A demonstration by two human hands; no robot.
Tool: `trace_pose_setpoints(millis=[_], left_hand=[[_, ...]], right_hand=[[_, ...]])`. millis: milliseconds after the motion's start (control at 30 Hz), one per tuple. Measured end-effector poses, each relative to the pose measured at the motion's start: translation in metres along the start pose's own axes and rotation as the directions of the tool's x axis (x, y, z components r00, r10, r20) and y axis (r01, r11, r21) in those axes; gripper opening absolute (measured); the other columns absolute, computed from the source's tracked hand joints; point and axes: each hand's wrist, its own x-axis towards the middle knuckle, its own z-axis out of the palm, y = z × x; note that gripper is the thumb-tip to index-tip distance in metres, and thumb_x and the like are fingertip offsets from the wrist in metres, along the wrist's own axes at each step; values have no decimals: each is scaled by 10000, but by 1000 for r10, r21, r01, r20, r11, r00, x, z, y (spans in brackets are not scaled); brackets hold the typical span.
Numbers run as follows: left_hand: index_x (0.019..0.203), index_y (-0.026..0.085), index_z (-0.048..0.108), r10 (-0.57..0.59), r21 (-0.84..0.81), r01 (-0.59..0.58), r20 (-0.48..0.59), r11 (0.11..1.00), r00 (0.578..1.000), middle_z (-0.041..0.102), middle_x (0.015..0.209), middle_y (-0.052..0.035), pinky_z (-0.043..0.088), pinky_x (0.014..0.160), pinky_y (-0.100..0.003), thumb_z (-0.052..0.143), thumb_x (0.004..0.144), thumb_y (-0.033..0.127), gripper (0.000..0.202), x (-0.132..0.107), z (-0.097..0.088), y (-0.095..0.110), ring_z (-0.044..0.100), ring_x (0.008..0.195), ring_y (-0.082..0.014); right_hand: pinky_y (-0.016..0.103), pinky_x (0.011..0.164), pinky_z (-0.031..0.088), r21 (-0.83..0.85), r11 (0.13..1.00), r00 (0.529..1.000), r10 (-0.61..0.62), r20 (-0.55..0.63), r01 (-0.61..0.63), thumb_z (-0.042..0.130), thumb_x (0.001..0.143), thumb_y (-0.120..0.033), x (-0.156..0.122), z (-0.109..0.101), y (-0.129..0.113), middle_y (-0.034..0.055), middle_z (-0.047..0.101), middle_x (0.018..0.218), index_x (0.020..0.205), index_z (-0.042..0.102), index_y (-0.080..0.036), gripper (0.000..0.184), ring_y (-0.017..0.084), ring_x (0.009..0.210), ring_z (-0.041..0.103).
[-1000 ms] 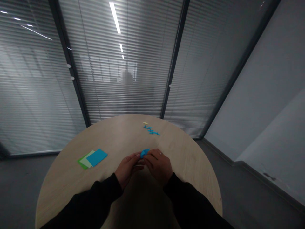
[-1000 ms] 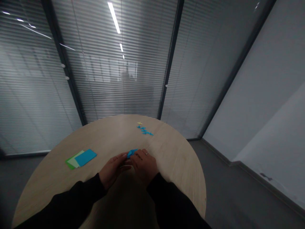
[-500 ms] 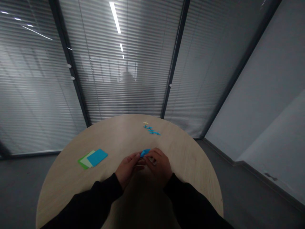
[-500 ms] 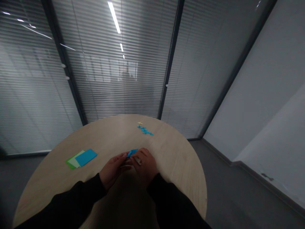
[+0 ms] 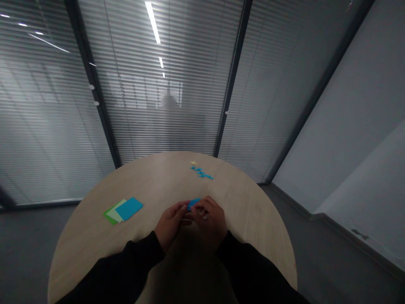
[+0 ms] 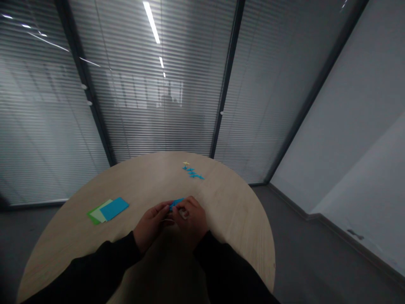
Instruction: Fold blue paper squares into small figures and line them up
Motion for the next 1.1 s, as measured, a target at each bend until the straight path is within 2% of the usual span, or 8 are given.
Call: trace_pose_setpoints(millis=[200,300,467,600,733,833,967,1100], left_hand=[[1232,148,643,134,181,-138,31,974,990,734,819,-55,514,762,-338,752,802,427,524,-3,1,5,671,759,-196],[1216,163,652,200,239,-195,2,951,980,708,722,-18,500,738,-324,760,792,372,485,-7,4,11,670,733,-197],[1118,158,687,98,132,-97,-7,987,995,728,769,-34,514,725,-323,810,723,353,457,-6,5,14,678,727,-195],[1073,161,692,92,85,-88,-45,992,995,757,905,-77,531,795,-327,822,705,324,424,-3,2,10,697,845,-209],[1076,162,672,82,70,-80,-25,994,996,761,957,-92,542,789,-325,804,737,376,422,-2,1,6,701,839,-201],[1070,163,671,71,62,-70,-10,996,997,759,962,-91,546,788,-333,788,758,394,405,0,1,4,702,841,-208],[1040,168,690,70,80,-66,-43,995,997,758,937,-86,537,788,-333,749,794,409,350,1,2,3,695,817,-202],[1002,174,692,121,126,-115,-48,985,991,760,950,-90,526,834,-339,777,756,357,318,0,1,6,698,874,-216]], right_hand=[[222,556,490,41,999,1000,0,-28,1,621,889,-269,-1,3,-2,19,630,787,800,687,-210,126,121,622,576],[224,571,502,21,1000,1000,-3,0,3,619,910,-283,-3,5,-1,23,645,822,833,692,-215,126,126,654,598],[244,594,506,-26,998,998,-56,27,57,591,939,-298,-5,7,2,29,649,833,864,682,-214,145,136,671,599],[315,731,523,-156,973,985,-158,71,168,607,900,-234,-3,9,5,55,667,878,888,666,-214,63,196,828,622],[353,783,510,-291,926,970,-218,106,240,611,859,-170,-3,9,8,75,672,960,912,662,-220,88,230,902,608],[346,767,499,-314,918,970,-223,97,243,582,869,-159,-4,10,7,71,664,926,875,646,-222,90,226,876,597],[344,760,484,-316,931,983,-166,76,182,574,852,-150,-6,13,2,63,641,876,843,606,-211,70,223,847,582],[337,725,466,-406,898,984,-139,108,171,596,837,-147,-5,17,-1,64,643,875,837,599,-208,61,232,838,570]])
